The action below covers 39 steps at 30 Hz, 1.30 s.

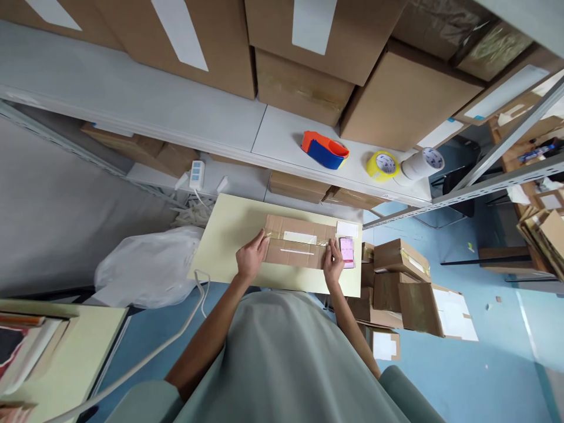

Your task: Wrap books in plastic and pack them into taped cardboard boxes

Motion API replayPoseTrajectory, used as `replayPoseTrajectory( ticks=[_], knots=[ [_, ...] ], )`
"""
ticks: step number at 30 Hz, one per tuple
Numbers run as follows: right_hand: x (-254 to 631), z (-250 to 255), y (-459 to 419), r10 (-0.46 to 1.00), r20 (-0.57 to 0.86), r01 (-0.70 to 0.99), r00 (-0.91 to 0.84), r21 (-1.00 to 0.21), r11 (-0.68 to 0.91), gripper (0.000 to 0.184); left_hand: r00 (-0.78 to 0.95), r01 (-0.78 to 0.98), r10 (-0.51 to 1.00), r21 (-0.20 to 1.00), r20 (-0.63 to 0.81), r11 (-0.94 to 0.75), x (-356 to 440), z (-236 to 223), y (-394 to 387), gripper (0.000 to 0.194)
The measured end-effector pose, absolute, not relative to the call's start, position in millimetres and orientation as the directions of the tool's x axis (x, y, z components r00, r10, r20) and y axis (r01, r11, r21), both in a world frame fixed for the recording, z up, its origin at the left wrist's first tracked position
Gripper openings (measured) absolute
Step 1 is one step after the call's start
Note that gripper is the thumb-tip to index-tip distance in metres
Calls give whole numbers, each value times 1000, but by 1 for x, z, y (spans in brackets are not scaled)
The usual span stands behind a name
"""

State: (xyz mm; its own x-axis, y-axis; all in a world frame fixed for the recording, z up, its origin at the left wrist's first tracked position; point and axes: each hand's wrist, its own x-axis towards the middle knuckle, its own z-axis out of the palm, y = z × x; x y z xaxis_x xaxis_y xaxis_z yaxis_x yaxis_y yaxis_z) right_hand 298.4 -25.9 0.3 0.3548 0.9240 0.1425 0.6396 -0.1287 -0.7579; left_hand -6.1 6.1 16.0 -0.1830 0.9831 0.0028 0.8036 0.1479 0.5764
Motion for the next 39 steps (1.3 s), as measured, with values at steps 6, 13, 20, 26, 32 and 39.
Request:
replayPoseTrajectory(
  ticks=[6,13,20,26,32,39],
  knots=[
    [298,7,-26,932,136,648,335,-751,-123,63,-183,750,983,642,-26,157,-9,24,2,43],
    [296,45,13,906,305,789,294,-612,-50,59,-127,681,975,730,185,-50,-19,54,25,31],
    [279,164,133,851,518,881,79,-436,183,53,-121,613,883,734,453,-293,-4,140,90,25],
    [238,216,234,911,410,933,-44,-309,184,51,-152,567,792,708,592,-420,11,205,115,15],
    [217,223,270,991,135,983,-2,-179,27,46,-181,531,779,727,600,-436,5,213,96,14],
    [221,225,242,997,58,996,-51,-73,55,57,-197,469,833,796,517,-383,-19,184,55,20]
  ],
)
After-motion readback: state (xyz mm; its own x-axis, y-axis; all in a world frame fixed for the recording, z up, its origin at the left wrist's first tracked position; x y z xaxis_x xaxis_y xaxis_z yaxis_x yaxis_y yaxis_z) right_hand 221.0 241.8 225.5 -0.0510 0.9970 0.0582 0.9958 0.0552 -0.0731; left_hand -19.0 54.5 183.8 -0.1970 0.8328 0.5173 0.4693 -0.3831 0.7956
